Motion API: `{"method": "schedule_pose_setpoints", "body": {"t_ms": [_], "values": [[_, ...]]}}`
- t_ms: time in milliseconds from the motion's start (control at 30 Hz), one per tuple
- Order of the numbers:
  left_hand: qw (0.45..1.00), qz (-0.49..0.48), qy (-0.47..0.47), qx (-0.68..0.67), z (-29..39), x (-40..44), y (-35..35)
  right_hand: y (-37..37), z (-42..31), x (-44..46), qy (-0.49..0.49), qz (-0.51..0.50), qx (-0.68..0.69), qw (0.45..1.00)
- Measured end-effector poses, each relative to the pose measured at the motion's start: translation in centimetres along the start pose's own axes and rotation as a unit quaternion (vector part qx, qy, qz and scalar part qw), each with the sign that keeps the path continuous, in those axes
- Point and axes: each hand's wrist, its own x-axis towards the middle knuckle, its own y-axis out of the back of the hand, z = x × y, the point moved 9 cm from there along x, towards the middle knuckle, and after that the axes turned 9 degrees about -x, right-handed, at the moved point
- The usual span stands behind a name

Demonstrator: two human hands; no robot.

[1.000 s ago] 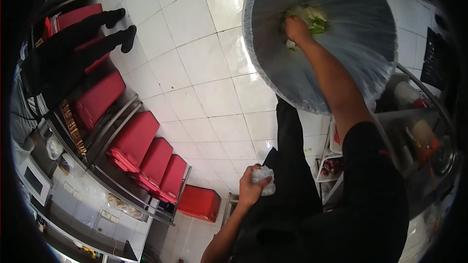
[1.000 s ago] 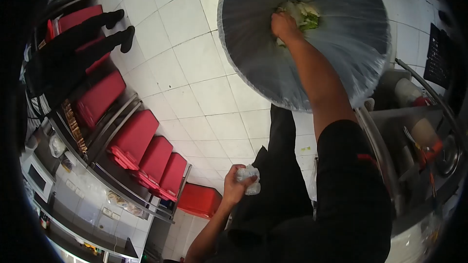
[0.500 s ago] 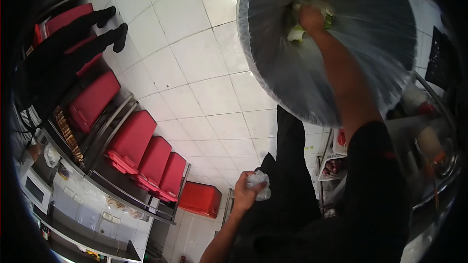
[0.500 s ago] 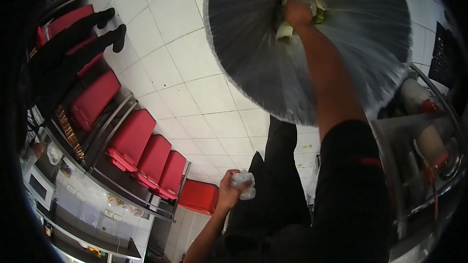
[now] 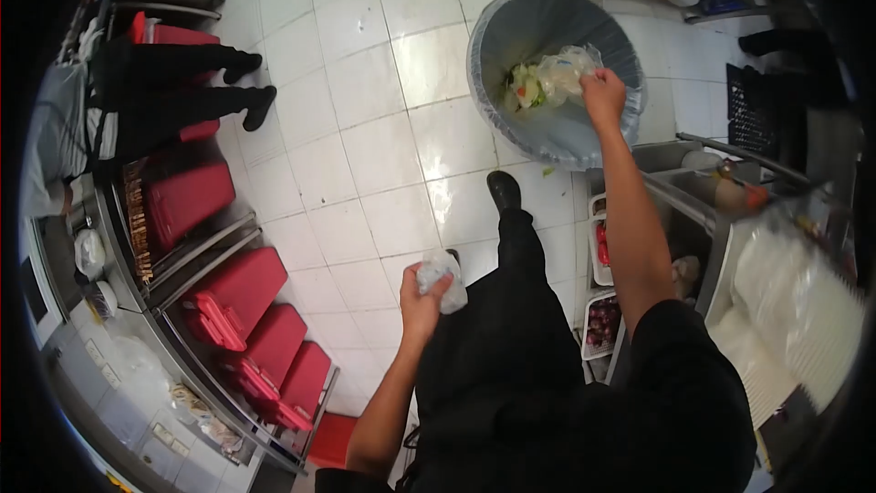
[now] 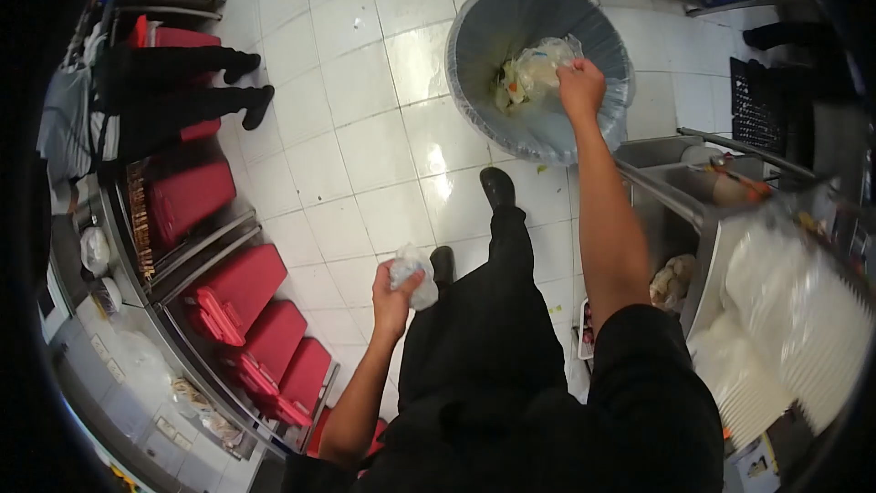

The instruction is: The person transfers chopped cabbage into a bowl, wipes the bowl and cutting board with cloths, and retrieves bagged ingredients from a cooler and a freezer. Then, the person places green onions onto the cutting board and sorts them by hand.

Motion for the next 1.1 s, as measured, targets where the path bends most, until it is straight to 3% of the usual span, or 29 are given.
{"method": "schedule_pose_setpoints", "body": {"t_ms": [133,300,367,433,533,633,733,767,800,833,867,900,1000,1067,1100], "values": [[0.991,-0.022,-0.093,-0.095,1.7,-0.3,2.8,10.9,-2.0,-9.8,0.001,0.059,0.126,0.99],[0.961,-0.118,-0.212,-0.134,5.2,-4.0,0.9,26.1,-8.3,-32.8,0.123,0.109,0.143,0.976],[0.948,-0.145,-0.267,-0.095,4.8,-7.2,-0.9,27.6,-7.7,-40.0,0.096,0.08,-0.016,0.992],[0.935,-0.162,-0.316,-0.006,2.8,-12.1,-2.8,27.8,-6.2,-46.5,0.083,0.104,-0.018,0.991],[0.926,-0.229,-0.266,0.136,-2.5,-20.4,-5.0,25.0,-1.1,-54.3,-0.045,-0.056,0.124,0.99],[0.908,-0.307,-0.22,0.182,-10.7,-23.4,-5.5,26.1,4.0,-61.8,-0.005,0.042,0.115,0.992],[0.828,-0.377,-0.273,0.313,-21.7,-24.7,-5.6,29.2,10.2,-69.2,-0.064,0.004,0.165,0.984],[0.809,-0.464,-0.185,0.31,-28.3,-23.3,-6.0,29.8,12.8,-72.4,-0.062,0.009,0.197,0.978],[0.792,-0.505,-0.091,0.33,-28.1,-30.7,-5.0,30.6,15.6,-76.5,-0.099,0.026,0.251,0.963],[0.669,-0.572,-0.122,0.459,-31.9,-33.6,-5.5,31.8,18.2,-79.9,-0.131,0.041,0.301,0.944],[0.68,-0.536,-0.201,0.458,-37.1,-34.0,-5.7,34.7,19.5,-83.5,-0.143,0.091,0.274,0.947],[0.626,-0.571,-0.243,0.472,-39.8,-39.0,-5.5,37.3,21.2,-87.7,-0.162,0.141,0.247,0.945],[0.498,-0.624,-0.106,0.593,-47.1,-55.1,-1.3,40.8,30.5,-102.2,-0.259,0.313,0.278,0.87],[0.457,-0.666,-0.002,0.589,-57.6,-60.1,2.7,43.2,33.8,-112.9,-0.32,0.387,0.238,0.831],[0.405,-0.69,0.051,0.598,-61.2,-63.9,5.0,45.2,35.4,-118.6,-0.361,0.444,0.208,0.794]]}}
